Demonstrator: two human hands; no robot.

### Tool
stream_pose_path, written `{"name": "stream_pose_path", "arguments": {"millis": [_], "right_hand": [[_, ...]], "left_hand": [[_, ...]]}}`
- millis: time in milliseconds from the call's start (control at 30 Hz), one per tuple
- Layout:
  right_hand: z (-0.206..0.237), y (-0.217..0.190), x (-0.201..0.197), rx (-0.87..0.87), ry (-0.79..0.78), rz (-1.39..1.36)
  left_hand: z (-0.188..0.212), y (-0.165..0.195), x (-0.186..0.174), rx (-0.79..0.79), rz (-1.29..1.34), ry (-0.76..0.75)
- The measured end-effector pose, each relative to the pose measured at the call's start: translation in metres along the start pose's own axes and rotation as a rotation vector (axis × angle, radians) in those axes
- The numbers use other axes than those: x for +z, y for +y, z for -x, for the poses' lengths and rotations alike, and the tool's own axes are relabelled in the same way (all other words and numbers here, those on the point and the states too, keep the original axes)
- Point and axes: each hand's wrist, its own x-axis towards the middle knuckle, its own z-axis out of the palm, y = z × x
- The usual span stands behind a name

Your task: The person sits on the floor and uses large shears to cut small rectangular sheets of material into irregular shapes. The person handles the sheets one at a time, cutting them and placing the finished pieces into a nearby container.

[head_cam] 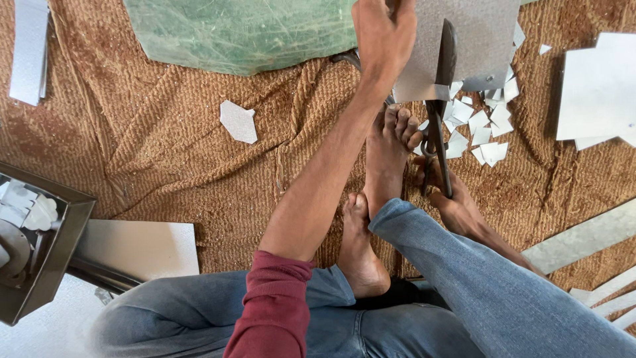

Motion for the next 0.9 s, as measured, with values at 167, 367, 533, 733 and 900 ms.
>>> {"name": "stream_pose_path", "arguments": {"millis": [167, 367, 533, 733, 900], "right_hand": [[0.000, 0.000, -0.001, -0.019, -0.005, 0.059], [-0.005, 0.007, 0.001, -0.087, 0.020, 0.110], [-0.020, 0.024, 0.011, -0.033, 0.137, 0.157], [-0.032, 0.045, 0.012, -0.005, 0.214, 0.256], [-0.038, 0.053, 0.010, -0.041, 0.221, 0.263]], "left_hand": [[0.004, -0.009, 0.002, -0.024, 0.087, -0.013], [0.003, -0.023, 0.009, -0.025, 0.065, -0.011], [0.006, -0.019, 0.007, 0.058, 0.037, 0.006], [0.006, -0.002, -0.003, 0.060, 0.068, 0.023], [0.007, 0.000, -0.004, -0.004, 0.043, -0.037]]}}
